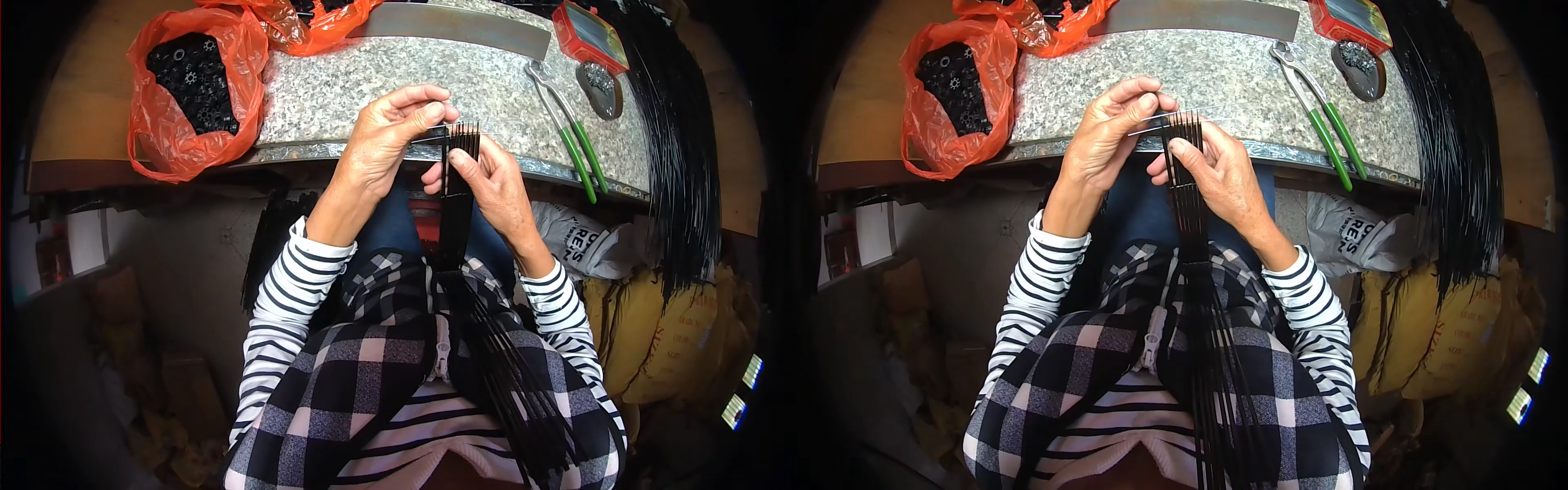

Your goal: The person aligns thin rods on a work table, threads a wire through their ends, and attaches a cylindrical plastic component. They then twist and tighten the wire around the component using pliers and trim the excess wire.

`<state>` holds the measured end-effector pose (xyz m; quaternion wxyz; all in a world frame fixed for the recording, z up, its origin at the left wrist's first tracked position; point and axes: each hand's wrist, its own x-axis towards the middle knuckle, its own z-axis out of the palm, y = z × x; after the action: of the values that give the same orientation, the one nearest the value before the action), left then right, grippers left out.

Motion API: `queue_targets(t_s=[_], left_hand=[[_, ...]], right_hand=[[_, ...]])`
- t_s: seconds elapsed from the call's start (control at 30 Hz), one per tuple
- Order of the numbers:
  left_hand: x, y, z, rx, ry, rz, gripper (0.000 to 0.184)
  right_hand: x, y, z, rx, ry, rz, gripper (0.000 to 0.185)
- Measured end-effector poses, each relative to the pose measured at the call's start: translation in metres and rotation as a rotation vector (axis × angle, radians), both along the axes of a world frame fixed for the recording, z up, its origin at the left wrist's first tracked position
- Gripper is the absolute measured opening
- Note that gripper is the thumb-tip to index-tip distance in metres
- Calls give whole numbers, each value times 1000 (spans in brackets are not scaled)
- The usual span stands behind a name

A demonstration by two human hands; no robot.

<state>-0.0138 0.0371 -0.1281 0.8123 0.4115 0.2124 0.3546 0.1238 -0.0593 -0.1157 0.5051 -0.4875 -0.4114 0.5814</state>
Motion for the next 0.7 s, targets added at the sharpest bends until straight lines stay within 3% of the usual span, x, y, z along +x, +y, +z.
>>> queue_targets(t_s=[0.23,0.3,0.33,0.43,0.53,0.7], left_hand=[[2,-27,21,-140,-3,167,29],[2,-33,11,186,149,330,21],[-2,-36,9,287,231,268,12],[-7,-31,9,445,267,294,12],[-6,-36,12,255,210,322,11],[-4,-39,12,223,204,292,19]], right_hand=[[-6,0,-1,45,48,-70,29],[-7,-1,-2,61,38,-93,28],[-7,-1,-3,74,28,-110,27],[-10,-2,1,48,0,-106,26],[-8,-2,0,56,9,-88,27],[-9,-2,-3,80,38,-90,26]])
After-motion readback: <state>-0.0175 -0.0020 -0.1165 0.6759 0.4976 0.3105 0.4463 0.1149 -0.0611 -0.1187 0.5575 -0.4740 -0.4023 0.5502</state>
